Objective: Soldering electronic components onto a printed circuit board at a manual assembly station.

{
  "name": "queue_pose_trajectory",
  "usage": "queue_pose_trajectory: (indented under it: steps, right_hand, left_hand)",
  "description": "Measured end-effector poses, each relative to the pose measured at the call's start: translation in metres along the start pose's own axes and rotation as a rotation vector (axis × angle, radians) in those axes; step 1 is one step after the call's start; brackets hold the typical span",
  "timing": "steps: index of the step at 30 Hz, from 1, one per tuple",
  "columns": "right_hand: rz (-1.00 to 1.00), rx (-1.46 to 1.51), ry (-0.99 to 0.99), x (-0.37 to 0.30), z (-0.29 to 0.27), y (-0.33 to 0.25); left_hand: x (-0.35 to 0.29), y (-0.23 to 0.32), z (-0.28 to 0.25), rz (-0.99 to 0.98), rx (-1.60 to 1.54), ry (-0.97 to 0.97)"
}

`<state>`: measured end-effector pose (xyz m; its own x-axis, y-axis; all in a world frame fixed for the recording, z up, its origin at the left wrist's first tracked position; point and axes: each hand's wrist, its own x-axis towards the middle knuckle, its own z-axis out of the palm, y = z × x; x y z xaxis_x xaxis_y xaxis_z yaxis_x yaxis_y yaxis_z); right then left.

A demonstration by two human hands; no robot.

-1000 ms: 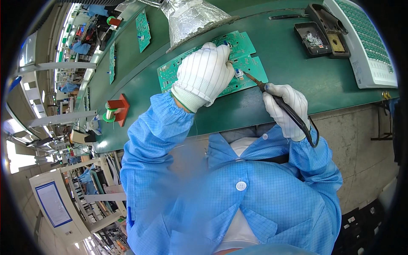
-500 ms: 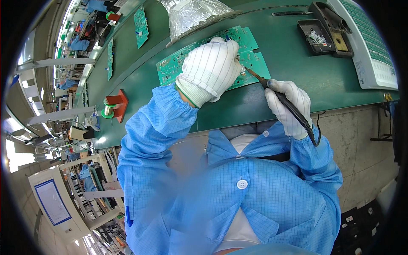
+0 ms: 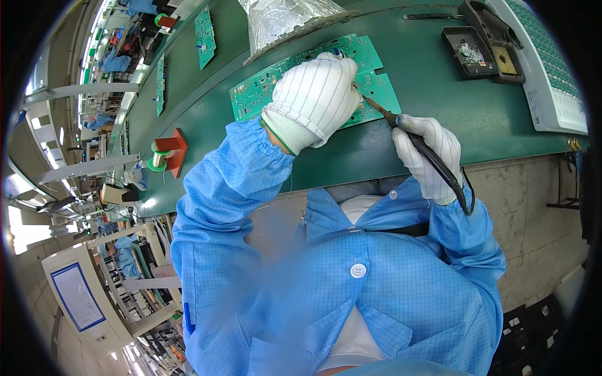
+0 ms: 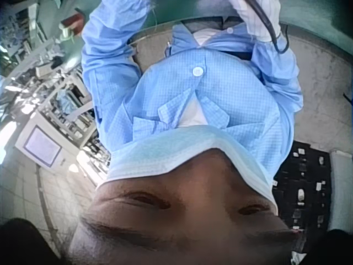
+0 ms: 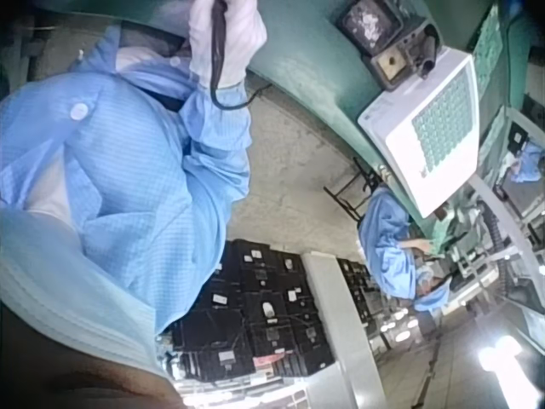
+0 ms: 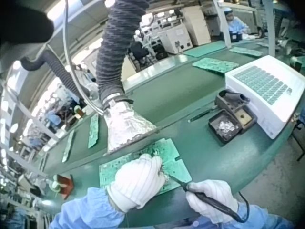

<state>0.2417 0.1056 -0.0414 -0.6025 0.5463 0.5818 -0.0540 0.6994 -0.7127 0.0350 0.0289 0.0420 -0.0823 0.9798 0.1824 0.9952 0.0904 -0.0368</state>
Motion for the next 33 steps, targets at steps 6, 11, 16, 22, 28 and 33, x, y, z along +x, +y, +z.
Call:
queue_pose_trajectory:
  steps: [6,11,16,22,28,33]
  right_hand:
    - [-0.001,0.013,0.017,-0.001,0.002,0.001]
    - [-0.038,-0.005,0.036,-0.001,0.004,0.002]
    - [-0.034,0.0,0.029,0.0,0.003,0.002]
    - [-0.023,0.013,0.01,-0.001,0.002,0.002]
    - [-0.031,0.007,0.004,0.0,0.002,0.001]
    - [-0.043,-0.001,0.001,0.0,0.002,0.001]
  left_hand:
    - [0.001,-0.001,0.004,0.016,-0.011,0.013]
    - [0.004,0.0,0.002,0.013,-0.015,-0.028]
    - [0.002,-0.002,0.001,-0.03,-0.039,-0.015]
    - [-0.014,-0.022,0.01,-0.027,-0.075,-0.093]
    - [-0.021,-0.03,0.031,-0.027,-0.1,-0.086]
    - [-0.007,-0.027,0.028,-0.329,-0.248,-0.299]
